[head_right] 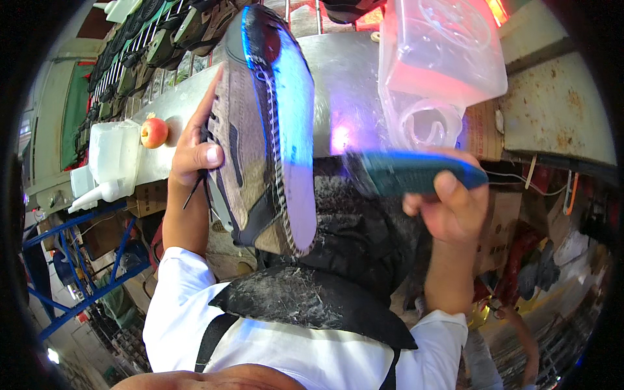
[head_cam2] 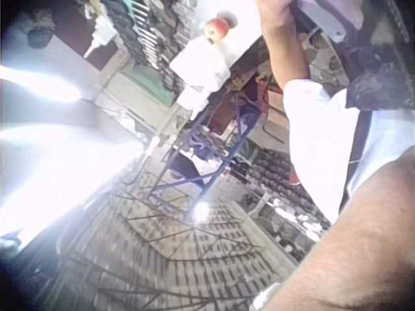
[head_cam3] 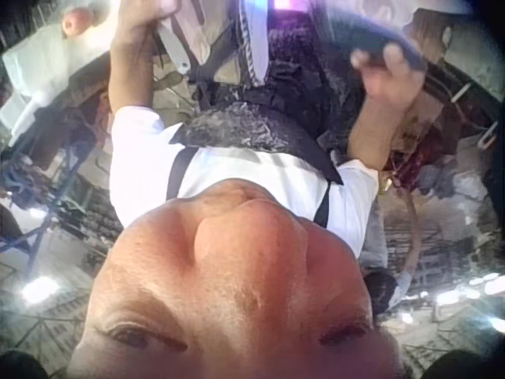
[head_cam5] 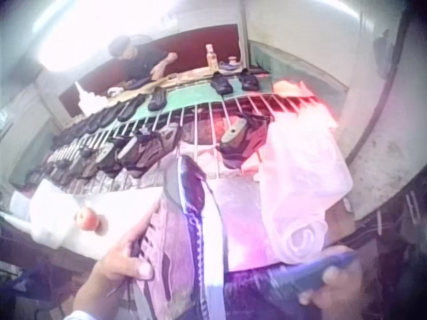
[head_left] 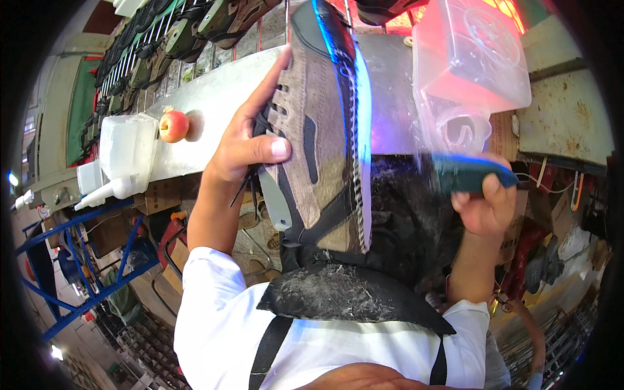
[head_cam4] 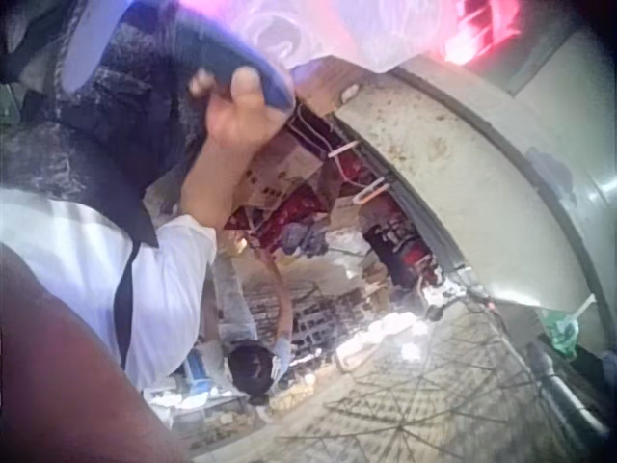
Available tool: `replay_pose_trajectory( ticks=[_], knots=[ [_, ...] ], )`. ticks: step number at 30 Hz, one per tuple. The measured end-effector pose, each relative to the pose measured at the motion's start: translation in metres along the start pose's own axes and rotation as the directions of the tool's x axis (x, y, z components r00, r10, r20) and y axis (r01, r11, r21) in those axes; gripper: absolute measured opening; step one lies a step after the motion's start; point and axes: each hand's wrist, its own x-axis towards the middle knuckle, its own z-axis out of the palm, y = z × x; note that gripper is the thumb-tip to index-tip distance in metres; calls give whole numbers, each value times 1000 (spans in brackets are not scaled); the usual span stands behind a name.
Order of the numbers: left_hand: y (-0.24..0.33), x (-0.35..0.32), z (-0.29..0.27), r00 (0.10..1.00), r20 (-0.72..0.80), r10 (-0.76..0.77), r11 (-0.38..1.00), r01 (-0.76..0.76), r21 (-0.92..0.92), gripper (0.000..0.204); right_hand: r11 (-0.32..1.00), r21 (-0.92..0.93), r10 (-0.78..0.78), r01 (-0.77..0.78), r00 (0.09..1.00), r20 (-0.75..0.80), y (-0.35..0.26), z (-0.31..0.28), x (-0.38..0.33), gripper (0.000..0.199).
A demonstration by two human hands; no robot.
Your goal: The person applies adhesive to the lower edge of a shoe upper using a brush dipped in a container, then places the shoe onto a conveyor belt.
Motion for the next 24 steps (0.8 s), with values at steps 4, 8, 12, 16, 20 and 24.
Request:
replay_pose_trajectory(
  ticks=[4, 8, 12, 16, 20, 24],
  knots=[
    [-5, -3, 14, 989, 122, -83, 994, 91, -62, 117, 974, 181, -146, 135, 988, 51, 28, 42, 35, 47],
    [-7, -4, 23, 975, 199, -102, 991, 118, -68, 114, 920, -17, -382, 391, 907, 179, 39, 38, 40, 45],
    [-6, -8, 17, 975, 202, -96, 993, 109, -53, 116, 831, -331, -309, 447, 865, 395, 14, 25, 12, 38],
    [-5, -7, 18, 974, 201, -100, 990, 118, -80, 117, 757, -270, -245, 595, 642, 727, -12, 5, 33, 43],
    [-2, -5, 15, 966, 247, -75, 994, 93, -61, 117, 565, -439, -353, 699, 686, 637, -35, 29, 49, 31],
    [6, -6, 14, 966, 245, -86, 996, 93, -15, 118, 409, -447, -248, 796, 568, 785, -49, 35, 52, 31]
  ],
)
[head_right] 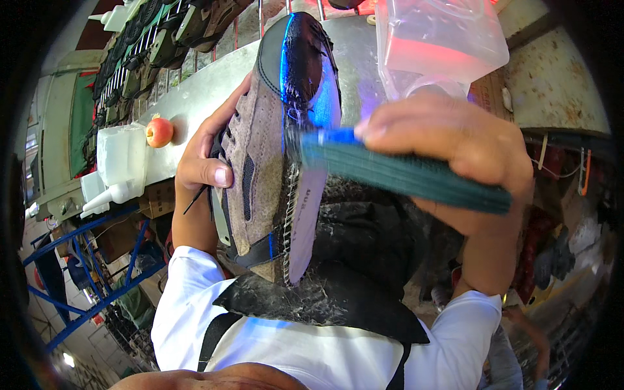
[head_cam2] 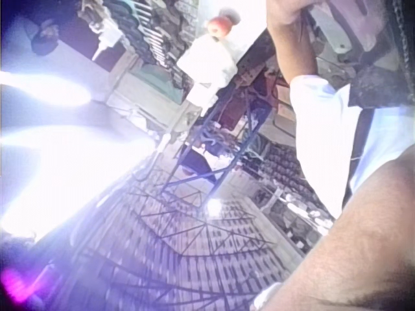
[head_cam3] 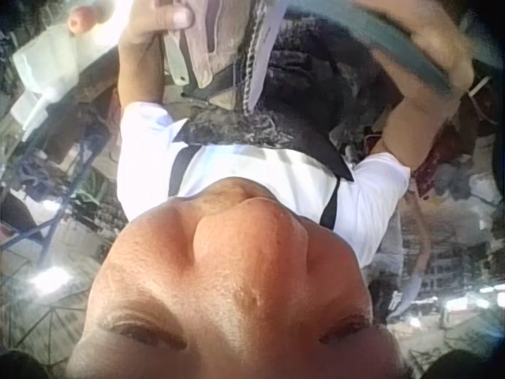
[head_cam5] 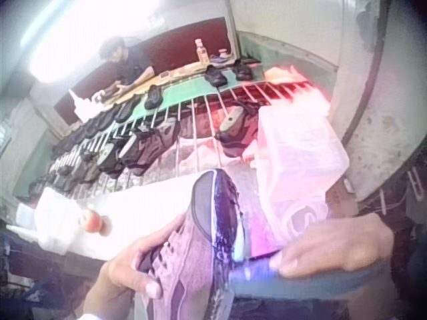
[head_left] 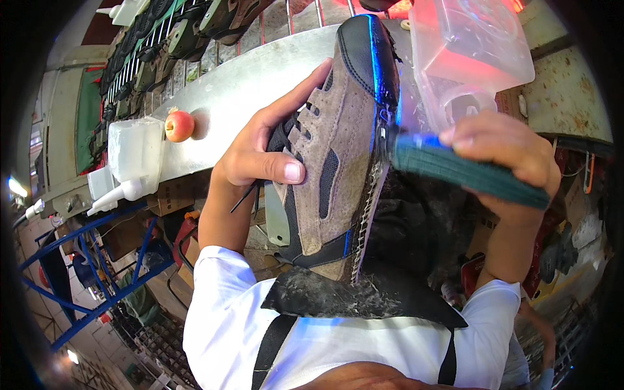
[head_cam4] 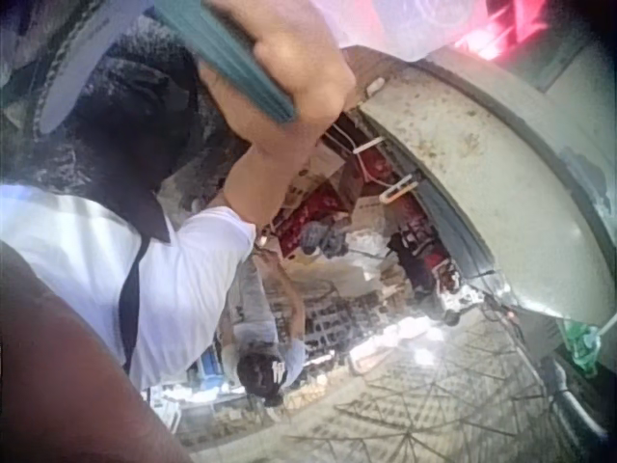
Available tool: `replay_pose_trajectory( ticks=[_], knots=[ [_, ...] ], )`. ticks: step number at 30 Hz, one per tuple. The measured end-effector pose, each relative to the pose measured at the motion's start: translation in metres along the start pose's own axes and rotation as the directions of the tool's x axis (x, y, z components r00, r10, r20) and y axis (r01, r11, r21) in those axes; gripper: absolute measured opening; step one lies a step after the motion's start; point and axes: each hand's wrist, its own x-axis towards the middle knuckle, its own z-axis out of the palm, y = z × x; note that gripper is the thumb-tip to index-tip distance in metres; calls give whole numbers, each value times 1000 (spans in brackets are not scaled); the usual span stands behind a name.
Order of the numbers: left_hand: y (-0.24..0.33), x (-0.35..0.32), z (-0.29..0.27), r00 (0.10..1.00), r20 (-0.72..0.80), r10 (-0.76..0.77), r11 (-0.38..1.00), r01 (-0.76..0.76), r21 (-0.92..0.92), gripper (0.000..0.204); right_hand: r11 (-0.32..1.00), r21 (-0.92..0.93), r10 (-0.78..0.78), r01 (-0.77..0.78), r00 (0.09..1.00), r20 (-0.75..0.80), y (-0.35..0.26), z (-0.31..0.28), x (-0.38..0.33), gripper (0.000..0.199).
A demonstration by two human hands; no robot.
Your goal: The person applies adhesive to the lower edge of a shoe upper using a brush dipped in a container, then places the shoe onto a conveyor belt.
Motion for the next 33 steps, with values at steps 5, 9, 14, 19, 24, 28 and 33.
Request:
replay_pose_trajectory(
  ticks=[5, 9, 14, 19, 24, 28, 33],
  knots=[
    [2, -3, 0, 1000, -7, -1, 1000, 1, 12, 118, 999, -51, 2, -2, 1000, 8, -9, -2, 10, 30],
    [6, -2, -1, 1000, 28, -3, 997, 1, 71, 118, 981, -196, -2, 4, 1000, 11, -17, -9, 21, 26],
    [5, -4, -5, 1000, 21, 12, 995, -14, 98, 116, 946, -316, -44, 68, 996, 83, -20, -14, 26, 28],
    [2, -4, -7, 999, 11, 36, 996, -37, 84, 116, 985, -140, -87, 98, 993, 82, -3, -7, 11, 34],
    [-1, -3, -10, 999, -10, 40, 996, -39, 80, 116, 1000, 7, 12, -12, 1000, 27, 3, 8, -5, 35],
    [-3, -3, -11, 999, -17, 35, 998, -34, 55, 115, 994, 106, 42, -37, 998, -41, 9, 25, -17, 34],
    [-9, 1, -15, 999, -12, 53, 998, -53, 44, 114, 971, 211, 126, -112, 990, -55, 8, 37, -29, 30]
  ],
)
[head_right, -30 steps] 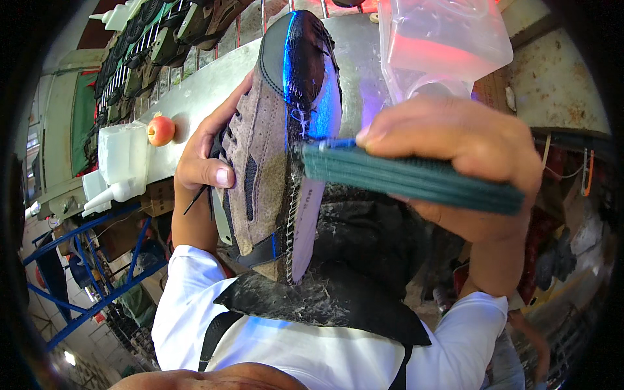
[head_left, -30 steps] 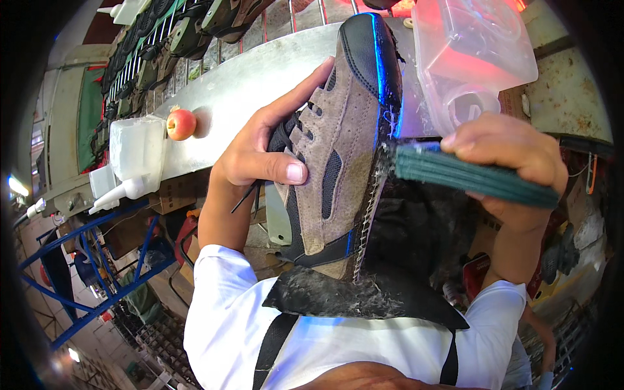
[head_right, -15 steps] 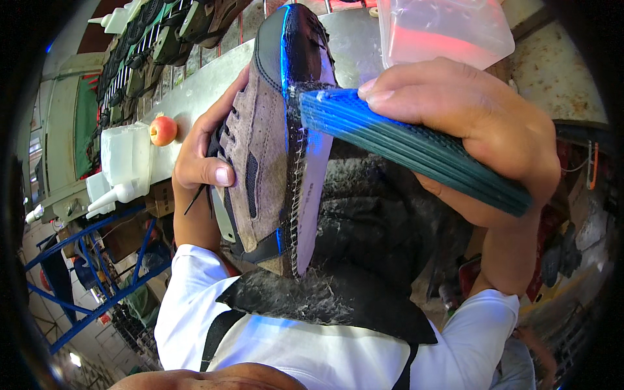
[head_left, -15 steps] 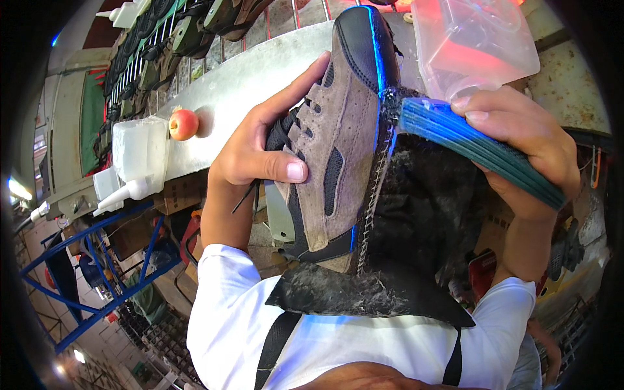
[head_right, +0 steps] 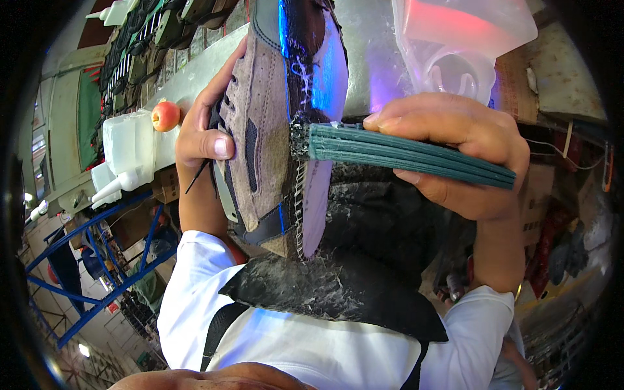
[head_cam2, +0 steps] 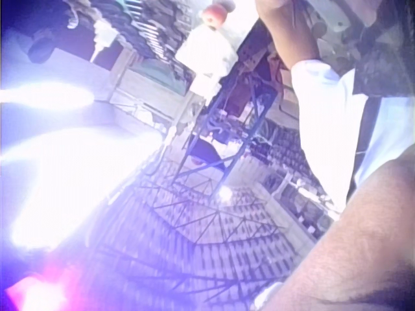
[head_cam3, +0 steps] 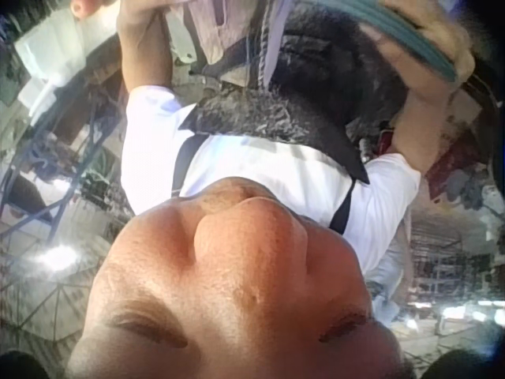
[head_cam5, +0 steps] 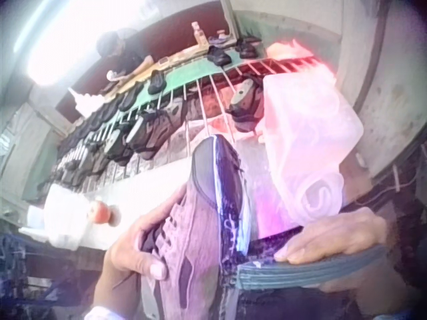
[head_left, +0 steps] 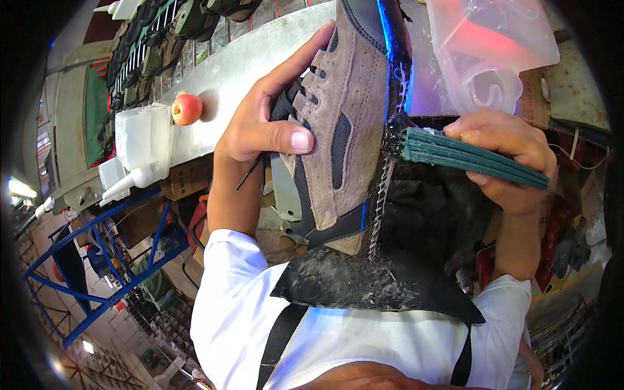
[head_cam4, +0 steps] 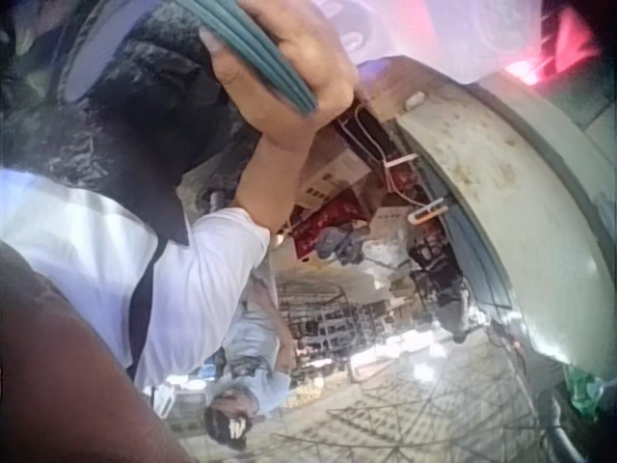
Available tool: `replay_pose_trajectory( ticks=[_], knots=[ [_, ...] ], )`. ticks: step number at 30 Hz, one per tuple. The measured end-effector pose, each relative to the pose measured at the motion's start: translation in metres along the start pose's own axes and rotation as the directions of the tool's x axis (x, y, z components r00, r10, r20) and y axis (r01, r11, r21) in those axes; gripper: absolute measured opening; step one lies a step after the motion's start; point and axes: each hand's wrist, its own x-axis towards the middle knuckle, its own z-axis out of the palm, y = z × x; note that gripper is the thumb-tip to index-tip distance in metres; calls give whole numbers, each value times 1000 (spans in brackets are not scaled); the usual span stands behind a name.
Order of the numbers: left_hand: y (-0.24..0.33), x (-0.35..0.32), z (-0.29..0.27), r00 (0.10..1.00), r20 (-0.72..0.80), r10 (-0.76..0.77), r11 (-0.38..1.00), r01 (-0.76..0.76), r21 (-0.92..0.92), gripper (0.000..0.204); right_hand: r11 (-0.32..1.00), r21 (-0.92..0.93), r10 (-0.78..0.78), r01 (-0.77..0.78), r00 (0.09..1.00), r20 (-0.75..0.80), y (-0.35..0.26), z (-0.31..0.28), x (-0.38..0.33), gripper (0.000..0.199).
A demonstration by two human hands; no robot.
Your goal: The person applies adhesive to the lower edge of a shoe upper using a brush dipped in a container, then places the shoe onto a conveyor belt.
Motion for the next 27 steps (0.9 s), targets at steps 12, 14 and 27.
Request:
replay_pose_trajectory(
  ticks=[12, 14, 27],
  knots=[
    [1, 2, 3, 988, -151, -34, 998, 42, 50, 118, 988, 111, 126, -106, 974, -187, -14, 36, -19, 25],
    [2, 3, 3, 989, -142, -34, 998, 42, 54, 117, 994, 52, 103, -96, 982, -155, -16, 33, -18, 26],
    [9, 6, 7, 987, -150, -65, 987, 86, 135, 110, 990, 114, 72, -86, 990, 118, -19, 4, 5, 29]
  ],
)
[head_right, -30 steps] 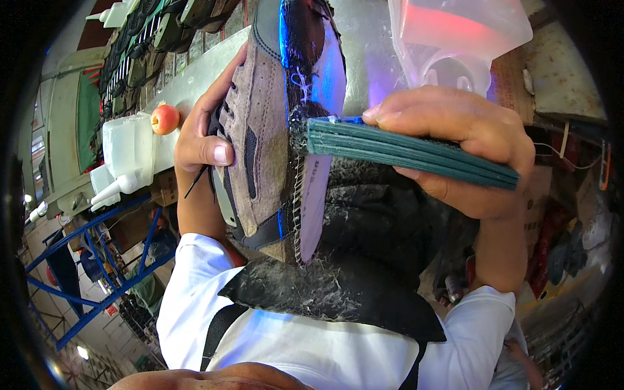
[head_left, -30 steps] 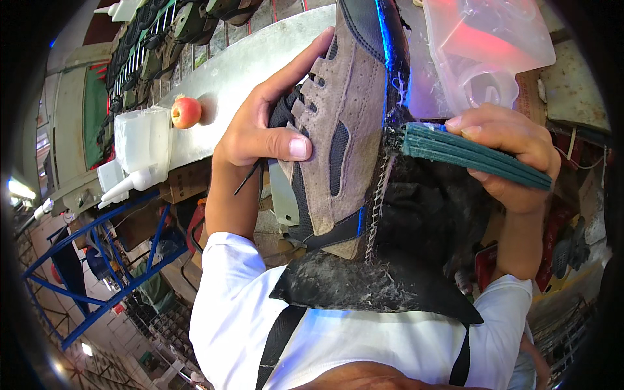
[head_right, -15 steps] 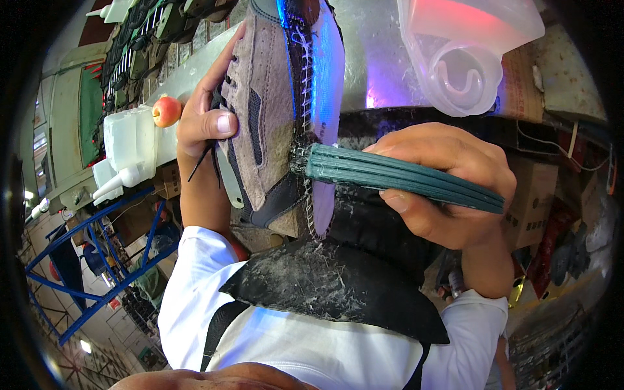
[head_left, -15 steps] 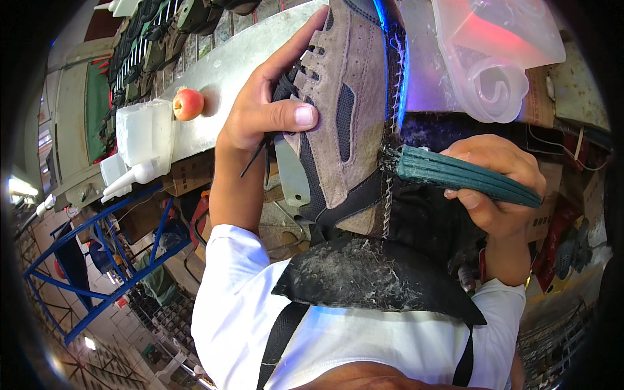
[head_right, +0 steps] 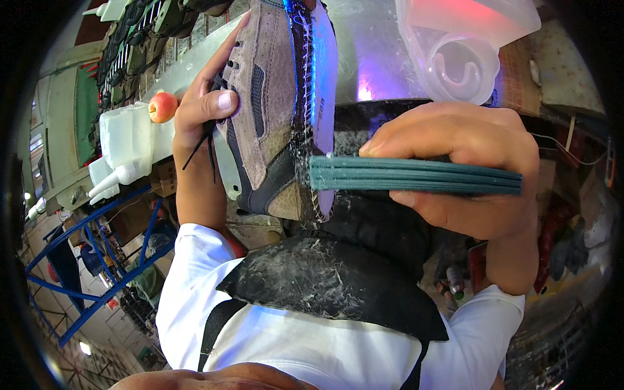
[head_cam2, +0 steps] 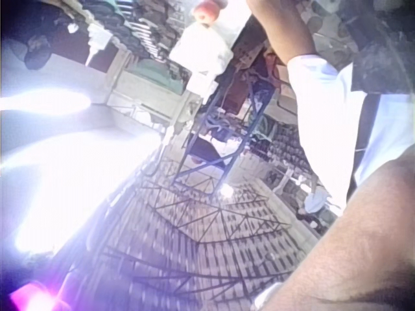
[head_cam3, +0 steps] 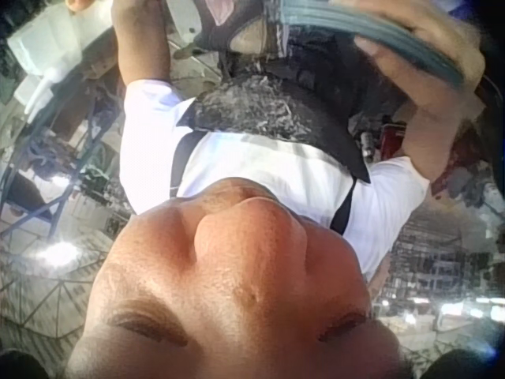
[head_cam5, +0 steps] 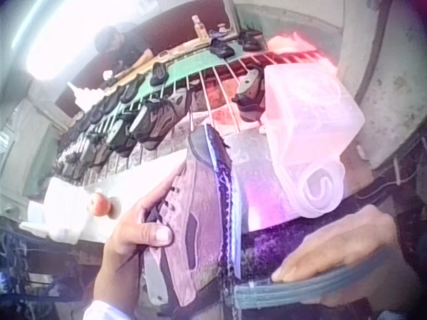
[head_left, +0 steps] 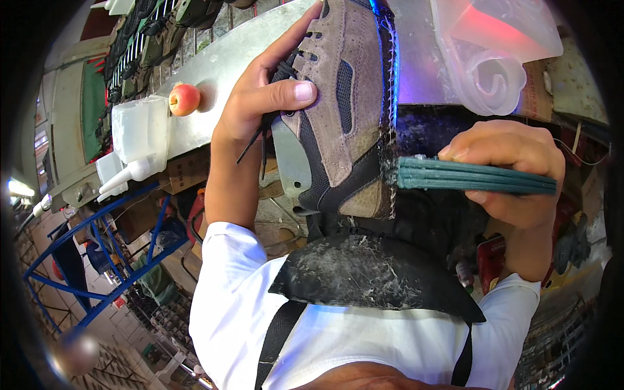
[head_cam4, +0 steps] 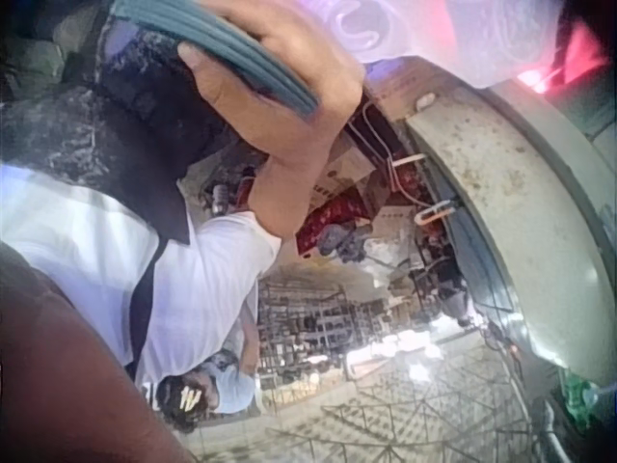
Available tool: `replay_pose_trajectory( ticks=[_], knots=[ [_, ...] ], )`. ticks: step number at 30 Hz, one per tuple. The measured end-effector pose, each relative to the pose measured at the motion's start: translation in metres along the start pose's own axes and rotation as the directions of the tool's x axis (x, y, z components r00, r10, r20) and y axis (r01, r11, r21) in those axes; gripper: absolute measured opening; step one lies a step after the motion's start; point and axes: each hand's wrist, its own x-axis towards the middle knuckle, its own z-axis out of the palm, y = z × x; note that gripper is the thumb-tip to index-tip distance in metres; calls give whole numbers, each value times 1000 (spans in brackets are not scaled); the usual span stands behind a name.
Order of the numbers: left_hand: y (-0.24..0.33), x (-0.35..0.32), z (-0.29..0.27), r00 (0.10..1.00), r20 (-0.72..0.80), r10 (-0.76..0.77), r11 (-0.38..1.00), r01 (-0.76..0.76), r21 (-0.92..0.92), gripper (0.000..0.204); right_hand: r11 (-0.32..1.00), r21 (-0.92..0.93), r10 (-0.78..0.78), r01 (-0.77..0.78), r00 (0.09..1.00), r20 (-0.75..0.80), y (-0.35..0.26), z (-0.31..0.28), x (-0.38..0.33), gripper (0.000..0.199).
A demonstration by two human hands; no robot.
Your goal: The person applies adhesive to the lower edge of a shoe upper using a brush dipped in a container, then places the shoe onto a conveyor belt.
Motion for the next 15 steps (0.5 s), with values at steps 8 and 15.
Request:
replay_pose_trajectory(
  ticks=[8, 15],
  knots=[
    [-16, 1, -13, 1000, -13, -19, 969, 15, -246, 94, 651, 694, 610, -307, 756, -238, -18, 19, -14, 30],
    [-18, 9, -8, 999, -40, 5, 953, -17, -302, 89, 781, 625, 452, 3, 687, -568, 9, 75, -2, 26]
  ],
)
